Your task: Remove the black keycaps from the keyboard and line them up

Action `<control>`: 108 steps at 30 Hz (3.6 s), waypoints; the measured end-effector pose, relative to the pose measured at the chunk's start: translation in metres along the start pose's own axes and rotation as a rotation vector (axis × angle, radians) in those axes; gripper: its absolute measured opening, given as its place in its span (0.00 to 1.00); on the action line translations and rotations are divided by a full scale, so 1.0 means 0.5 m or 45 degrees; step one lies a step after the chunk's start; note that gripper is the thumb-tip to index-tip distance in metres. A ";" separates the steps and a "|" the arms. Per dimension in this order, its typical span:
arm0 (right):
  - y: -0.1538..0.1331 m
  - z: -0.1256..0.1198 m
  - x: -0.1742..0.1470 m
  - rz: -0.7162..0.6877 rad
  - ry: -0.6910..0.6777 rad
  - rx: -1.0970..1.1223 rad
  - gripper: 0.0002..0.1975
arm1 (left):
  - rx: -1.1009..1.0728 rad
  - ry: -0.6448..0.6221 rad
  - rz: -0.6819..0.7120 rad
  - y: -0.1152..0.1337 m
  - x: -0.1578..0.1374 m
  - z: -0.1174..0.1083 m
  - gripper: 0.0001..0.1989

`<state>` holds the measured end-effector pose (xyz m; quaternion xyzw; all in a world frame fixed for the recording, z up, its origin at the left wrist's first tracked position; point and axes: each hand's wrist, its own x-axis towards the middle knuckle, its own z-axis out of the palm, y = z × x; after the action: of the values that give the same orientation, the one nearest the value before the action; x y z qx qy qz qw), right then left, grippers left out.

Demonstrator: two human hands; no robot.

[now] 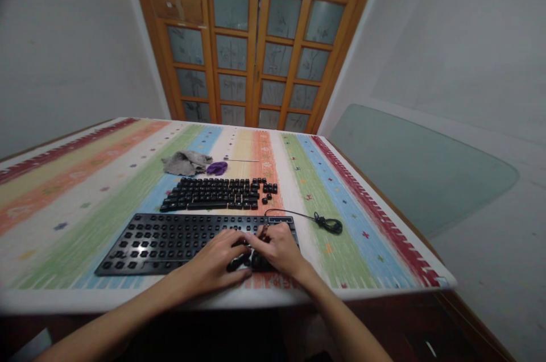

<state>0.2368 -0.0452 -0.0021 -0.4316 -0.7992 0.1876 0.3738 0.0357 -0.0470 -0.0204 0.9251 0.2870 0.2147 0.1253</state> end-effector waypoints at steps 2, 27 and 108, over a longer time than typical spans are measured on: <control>0.001 0.004 0.007 0.065 0.005 -0.003 0.23 | 0.011 0.005 0.004 -0.001 0.000 0.001 0.14; -0.007 -0.038 0.028 0.215 0.096 0.395 0.24 | -0.533 0.021 -0.173 0.007 0.058 -0.035 0.21; 0.037 -0.057 -0.074 0.165 0.309 0.311 0.19 | 0.082 0.049 0.121 -0.074 0.179 -0.029 0.06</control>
<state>0.2815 -0.0660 -0.0112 -0.4530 -0.6899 0.2536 0.5044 0.0775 0.0367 0.0083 0.9369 0.2519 0.2289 0.0796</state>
